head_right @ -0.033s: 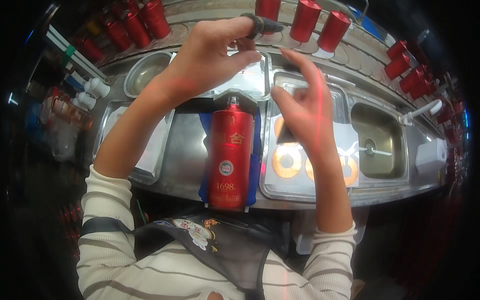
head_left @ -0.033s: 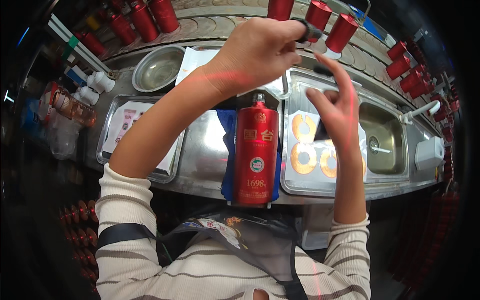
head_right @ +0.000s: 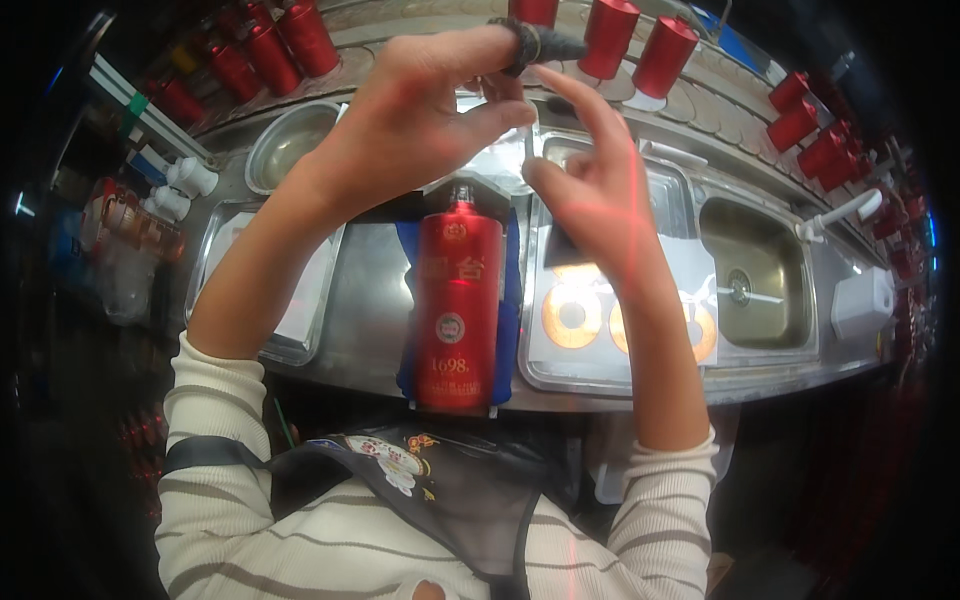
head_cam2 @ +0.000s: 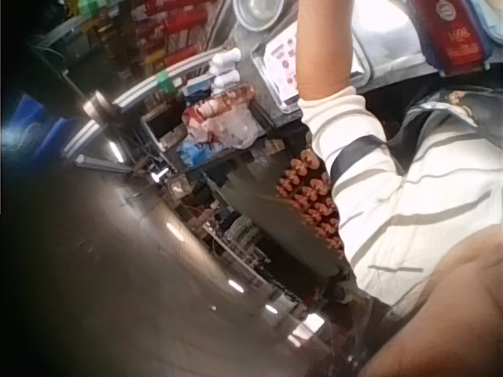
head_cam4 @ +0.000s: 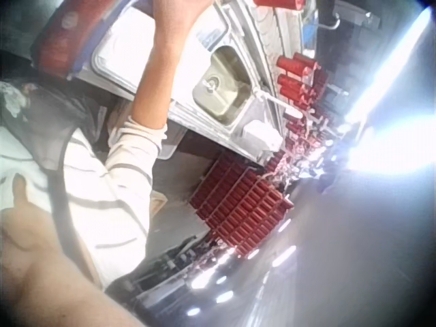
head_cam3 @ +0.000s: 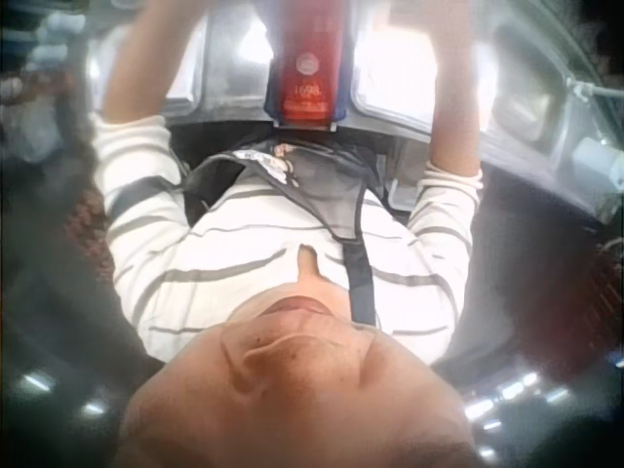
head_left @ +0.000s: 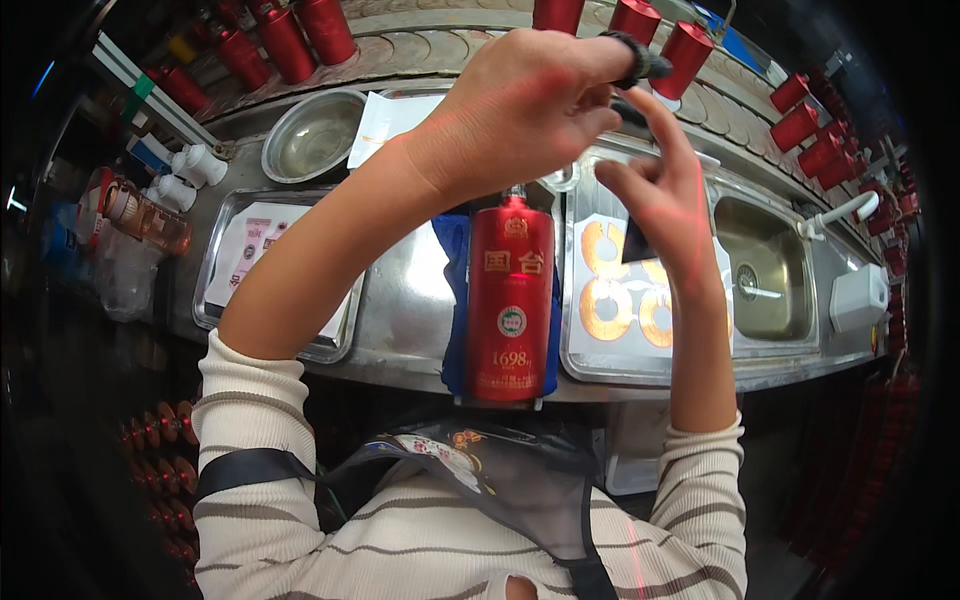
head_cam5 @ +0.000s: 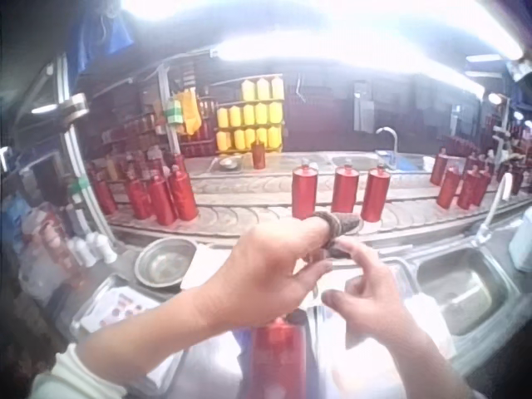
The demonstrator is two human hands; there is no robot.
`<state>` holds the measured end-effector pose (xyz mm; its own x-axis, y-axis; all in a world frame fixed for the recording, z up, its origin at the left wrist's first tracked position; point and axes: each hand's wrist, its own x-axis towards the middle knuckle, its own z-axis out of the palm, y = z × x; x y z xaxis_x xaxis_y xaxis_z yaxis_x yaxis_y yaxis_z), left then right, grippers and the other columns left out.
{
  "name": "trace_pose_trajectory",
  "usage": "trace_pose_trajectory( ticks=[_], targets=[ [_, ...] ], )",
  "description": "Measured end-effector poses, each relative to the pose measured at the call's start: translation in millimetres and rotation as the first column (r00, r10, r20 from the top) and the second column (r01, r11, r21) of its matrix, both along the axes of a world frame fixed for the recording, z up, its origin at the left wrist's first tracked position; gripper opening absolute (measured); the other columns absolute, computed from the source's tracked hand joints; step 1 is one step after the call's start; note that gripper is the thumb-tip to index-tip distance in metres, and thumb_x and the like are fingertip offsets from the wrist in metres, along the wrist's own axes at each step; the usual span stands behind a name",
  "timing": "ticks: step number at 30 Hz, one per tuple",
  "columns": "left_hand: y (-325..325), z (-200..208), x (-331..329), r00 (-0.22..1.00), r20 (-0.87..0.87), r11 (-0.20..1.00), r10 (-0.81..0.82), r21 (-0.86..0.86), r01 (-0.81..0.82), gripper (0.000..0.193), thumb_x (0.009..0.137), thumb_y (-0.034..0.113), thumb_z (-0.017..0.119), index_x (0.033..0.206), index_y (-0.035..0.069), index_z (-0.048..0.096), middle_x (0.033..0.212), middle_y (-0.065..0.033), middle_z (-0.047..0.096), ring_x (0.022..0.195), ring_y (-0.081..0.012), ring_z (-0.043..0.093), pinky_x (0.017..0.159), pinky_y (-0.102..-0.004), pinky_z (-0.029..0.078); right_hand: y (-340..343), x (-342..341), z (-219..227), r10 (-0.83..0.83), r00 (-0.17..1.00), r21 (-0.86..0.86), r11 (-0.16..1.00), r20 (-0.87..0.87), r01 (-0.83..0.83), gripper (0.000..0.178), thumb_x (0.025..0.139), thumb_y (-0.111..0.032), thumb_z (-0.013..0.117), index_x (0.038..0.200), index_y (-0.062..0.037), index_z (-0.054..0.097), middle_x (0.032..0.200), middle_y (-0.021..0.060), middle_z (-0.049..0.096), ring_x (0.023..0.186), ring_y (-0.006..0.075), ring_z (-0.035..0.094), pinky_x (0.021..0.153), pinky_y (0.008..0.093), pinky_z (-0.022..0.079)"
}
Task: The person picks up red cylindrical bottles, wipes them with a blue cloth, and applies circular labels to the necks. They rotate the bottles to align the labels and smooth them down, then place the finished bottles on a nearby tray.
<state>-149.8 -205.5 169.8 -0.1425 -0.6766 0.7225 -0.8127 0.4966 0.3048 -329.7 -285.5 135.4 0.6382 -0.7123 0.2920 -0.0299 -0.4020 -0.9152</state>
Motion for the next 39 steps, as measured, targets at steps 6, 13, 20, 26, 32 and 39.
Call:
trace_pose_trajectory(
  ticks=[6,13,20,26,32,39],
  targets=[
    [67.1,10.4,-43.0,0.984,-0.176,0.993,0.037,-0.102,-0.056,0.018,0.084,0.003,0.081,0.100,0.003,0.071,0.086,-0.0062,0.073,0.080,-0.0146,0.071,0.075,-0.0275,0.056,3.5,-53.2,11.7,0.270,0.957,0.237,0.941,-0.105,-0.239,0.020,0.080,-0.016,0.080,0.088,-0.0045,0.065,0.083,0.0025,0.065,0.073,0.0067,0.060,0.063,0.0206,0.047],
    [170.1,-73.0,-92.6,0.506,-0.820,0.961,0.266,0.269,-0.068,0.044,0.088,-0.002,0.075,0.130,-0.003,0.062,0.083,-0.0024,0.069,0.077,-0.0074,0.062,0.075,-0.0233,0.051,71.9,-118.9,-18.5,0.382,0.910,0.558,0.796,-0.159,-0.236,0.023,0.081,-0.017,0.080,0.083,-0.0034,0.062,0.069,-0.0042,0.056,0.054,0.0013,0.044,0.048,0.0185,0.031],
    [221.0,-119.8,-120.0,0.278,-0.894,0.933,0.352,0.357,-0.035,0.051,0.091,-0.003,0.072,0.139,-0.004,0.054,0.092,-0.0023,0.068,0.083,-0.0051,0.059,0.074,-0.0202,0.048,114.3,-126.1,-50.5,0.323,0.923,0.544,0.823,-0.210,-0.164,0.015,0.089,-0.013,0.074,0.086,-0.0023,0.064,0.078,-0.0032,0.060,0.073,0.0023,0.050,0.064,0.0193,0.037],
    [212.4,-140.8,-118.3,0.213,-0.911,0.935,0.354,0.344,-0.079,0.046,0.090,-0.003,0.072,0.134,-0.003,0.058,0.091,-0.0011,0.068,0.083,-0.0042,0.060,0.074,-0.0193,0.048,121.7,-114.4,-72.5,0.186,0.964,0.500,0.864,-0.191,-0.068,0.013,0.091,-0.013,0.070,0.083,-0.0067,0.061,0.073,-0.0058,0.058,0.058,-0.0007,0.046,0.049,0.0173,0.034],
    [211.2,-151.6,-117.4,0.195,-0.911,0.931,0.365,0.362,-0.052,0.043,0.090,-0.002,0.072,0.131,-0.002,0.060,0.091,-0.0009,0.069,0.083,-0.0040,0.061,0.074,-0.0196,0.049,123.9,-113.3,-79.6,0.170,0.968,0.522,0.852,-0.184,-0.050,0.013,0.090,-0.013,0.070,0.083,-0.0076,0.059,0.071,-0.0051,0.057,0.054,0.0003,0.046,0.047,0.0176,0.034],
    [211.5,-151.8,-117.8,0.176,-0.910,0.925,0.376,0.380,-0.008,0.043,0.090,-0.001,0.072,0.132,-0.002,0.059,0.091,-0.0007,0.069,0.082,-0.0038,0.060,0.072,-0.0195,0.048,122.9,-114.7,-80.9,0.181,0.962,0.527,0.849,-0.205,-0.048,0.012,0.089,-0.011,0.068,0.083,-0.0073,0.058,0.071,-0.0051,0.057,0.056,0.0001,0.047,0.048,0.0177,0.034]
  ],
)
